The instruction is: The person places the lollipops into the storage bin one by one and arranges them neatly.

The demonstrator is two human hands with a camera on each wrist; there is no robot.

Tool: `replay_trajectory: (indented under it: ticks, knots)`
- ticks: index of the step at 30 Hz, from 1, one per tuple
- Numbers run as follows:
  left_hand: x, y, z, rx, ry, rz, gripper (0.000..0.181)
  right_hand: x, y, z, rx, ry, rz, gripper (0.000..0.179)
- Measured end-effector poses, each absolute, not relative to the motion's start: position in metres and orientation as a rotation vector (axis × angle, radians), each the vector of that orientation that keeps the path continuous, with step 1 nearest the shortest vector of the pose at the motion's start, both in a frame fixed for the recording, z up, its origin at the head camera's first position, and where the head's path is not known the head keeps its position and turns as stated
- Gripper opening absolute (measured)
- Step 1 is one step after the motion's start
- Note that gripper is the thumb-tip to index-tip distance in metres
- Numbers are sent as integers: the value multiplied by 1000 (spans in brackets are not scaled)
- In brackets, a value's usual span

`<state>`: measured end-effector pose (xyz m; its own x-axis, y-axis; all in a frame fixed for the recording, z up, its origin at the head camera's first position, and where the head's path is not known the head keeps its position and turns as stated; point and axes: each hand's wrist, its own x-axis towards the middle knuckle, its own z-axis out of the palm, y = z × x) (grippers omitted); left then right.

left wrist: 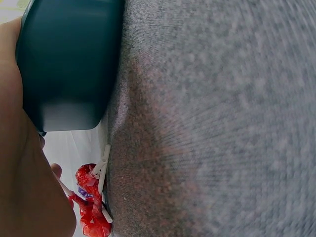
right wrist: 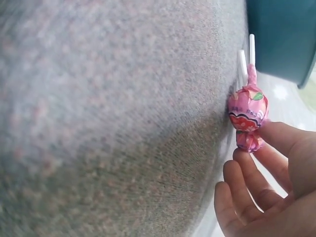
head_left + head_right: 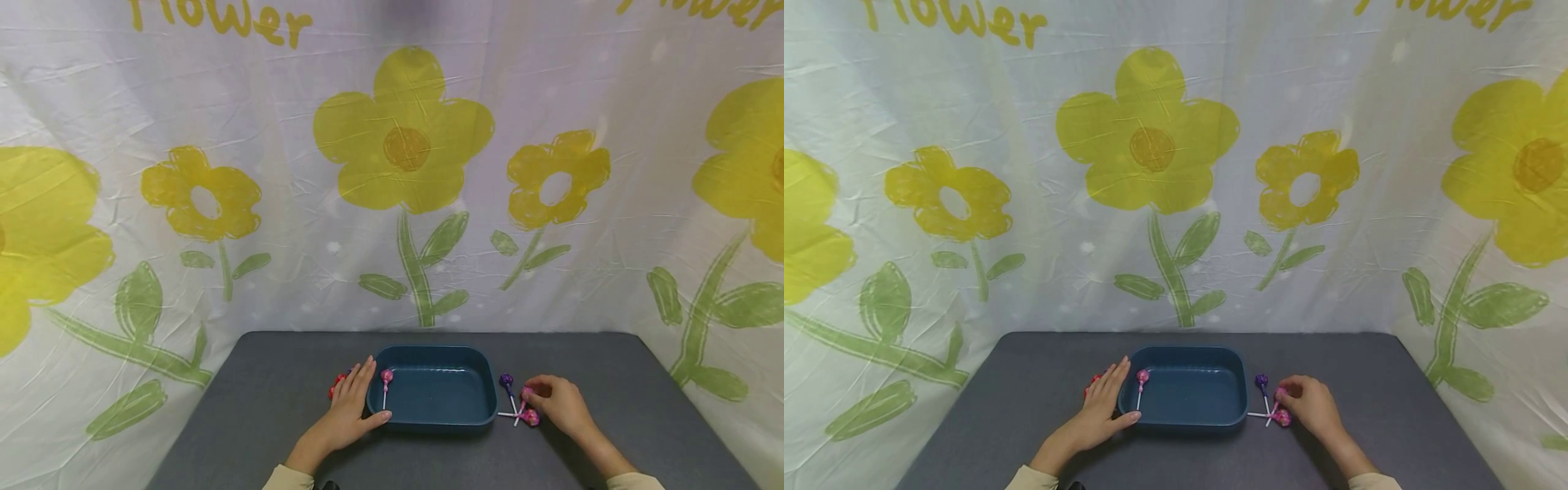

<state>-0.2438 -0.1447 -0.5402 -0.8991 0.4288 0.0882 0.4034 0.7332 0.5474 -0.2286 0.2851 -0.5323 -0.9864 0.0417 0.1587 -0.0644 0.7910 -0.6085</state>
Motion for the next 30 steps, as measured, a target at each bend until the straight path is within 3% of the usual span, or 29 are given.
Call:
replay_trajectory:
  ticks: [30]
  knots:
    - [-247,-146,-545,708,2878,901,98,-239,298,-532,57,-2760,877,19]
